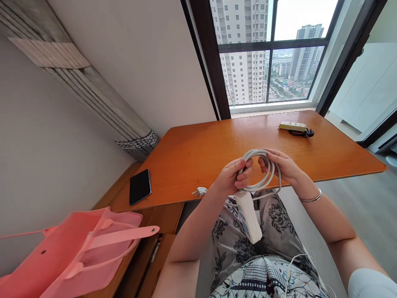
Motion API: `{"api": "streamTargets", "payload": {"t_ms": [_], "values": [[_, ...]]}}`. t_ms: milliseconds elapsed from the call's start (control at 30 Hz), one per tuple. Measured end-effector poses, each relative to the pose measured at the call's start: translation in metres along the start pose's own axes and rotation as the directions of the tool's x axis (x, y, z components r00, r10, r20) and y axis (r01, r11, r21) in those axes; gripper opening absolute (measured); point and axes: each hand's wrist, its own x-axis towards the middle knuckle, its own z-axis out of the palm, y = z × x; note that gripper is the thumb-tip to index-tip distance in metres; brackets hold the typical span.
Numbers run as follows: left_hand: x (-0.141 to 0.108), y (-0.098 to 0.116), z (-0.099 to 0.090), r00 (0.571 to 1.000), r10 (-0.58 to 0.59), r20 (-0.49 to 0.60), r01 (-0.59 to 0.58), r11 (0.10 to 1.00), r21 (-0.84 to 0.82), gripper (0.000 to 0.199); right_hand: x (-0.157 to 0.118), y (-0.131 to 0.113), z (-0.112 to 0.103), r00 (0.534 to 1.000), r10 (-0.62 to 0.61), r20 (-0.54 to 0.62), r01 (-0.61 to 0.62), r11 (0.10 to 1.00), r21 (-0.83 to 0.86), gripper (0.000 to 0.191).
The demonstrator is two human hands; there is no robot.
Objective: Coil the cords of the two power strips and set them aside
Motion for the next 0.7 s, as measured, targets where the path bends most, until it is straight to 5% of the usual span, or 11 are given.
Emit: {"api": "streamTargets", "payload": {"t_ms": [300, 700], "values": [[0.0, 0.001, -0.004, 1.0, -0.022, -0.019, 0.02, 0.997, -0.08, 0.03, -0.007, 0.007, -0.001, 0.982, 0.16, 0.099, -0.176, 0.965, 0.192, 0.036], [0.003, -0.002, -0.002, 0.999, -0.033, 0.025, 0.031, 0.997, 0.064, 0.032, -0.005, 0.001, 0.009, 0.996, 0.076, -0.043, -0.073, 0.995, 0.063, 0.043]]}}
